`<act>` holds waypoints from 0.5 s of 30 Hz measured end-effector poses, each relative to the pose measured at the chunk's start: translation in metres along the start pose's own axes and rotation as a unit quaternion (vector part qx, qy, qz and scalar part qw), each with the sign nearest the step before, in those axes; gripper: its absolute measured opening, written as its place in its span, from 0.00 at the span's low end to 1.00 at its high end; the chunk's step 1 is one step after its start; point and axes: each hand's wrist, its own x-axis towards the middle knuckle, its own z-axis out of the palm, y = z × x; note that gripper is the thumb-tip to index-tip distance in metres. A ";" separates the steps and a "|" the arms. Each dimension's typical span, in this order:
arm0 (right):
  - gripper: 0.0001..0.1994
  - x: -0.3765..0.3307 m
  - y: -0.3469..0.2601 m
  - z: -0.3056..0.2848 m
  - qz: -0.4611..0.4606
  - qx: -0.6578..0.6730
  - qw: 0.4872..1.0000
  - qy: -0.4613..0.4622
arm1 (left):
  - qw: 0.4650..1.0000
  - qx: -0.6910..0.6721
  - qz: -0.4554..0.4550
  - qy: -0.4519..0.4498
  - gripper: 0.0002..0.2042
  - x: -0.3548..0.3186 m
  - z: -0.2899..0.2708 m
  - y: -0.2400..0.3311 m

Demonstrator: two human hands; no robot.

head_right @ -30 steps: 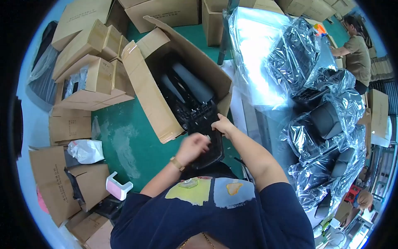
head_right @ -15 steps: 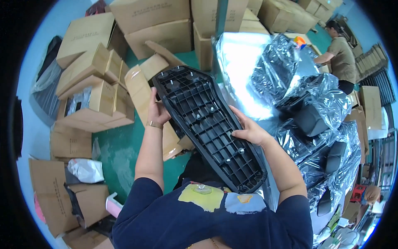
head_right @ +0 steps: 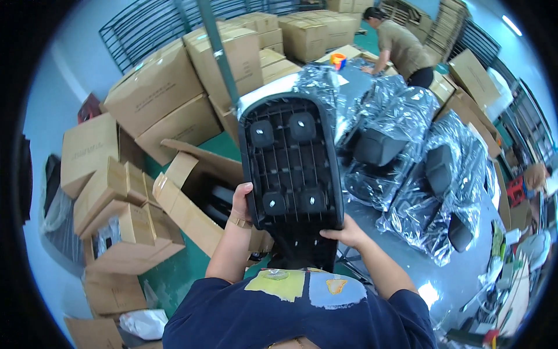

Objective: The person is taking motorcycle or bicycle seats out of a box, putting them into plastic bags, and arranging them on a table.

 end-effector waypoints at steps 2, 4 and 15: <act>0.26 -0.019 0.016 -0.002 -0.014 0.013 0.999 0.030 | 0.991 0.128 0.010 0.025 0.31 0.003 0.037 -0.001; 0.26 -0.030 0.028 -0.006 -0.016 0.027 0.998 0.058 | 0.986 0.166 -0.002 -0.003 0.32 0.010 0.063 0.000; 0.32 -0.081 0.040 -0.043 -0.020 0.260 0.938 0.229 | 0.949 0.281 0.095 -0.104 0.39 0.020 0.100 -0.048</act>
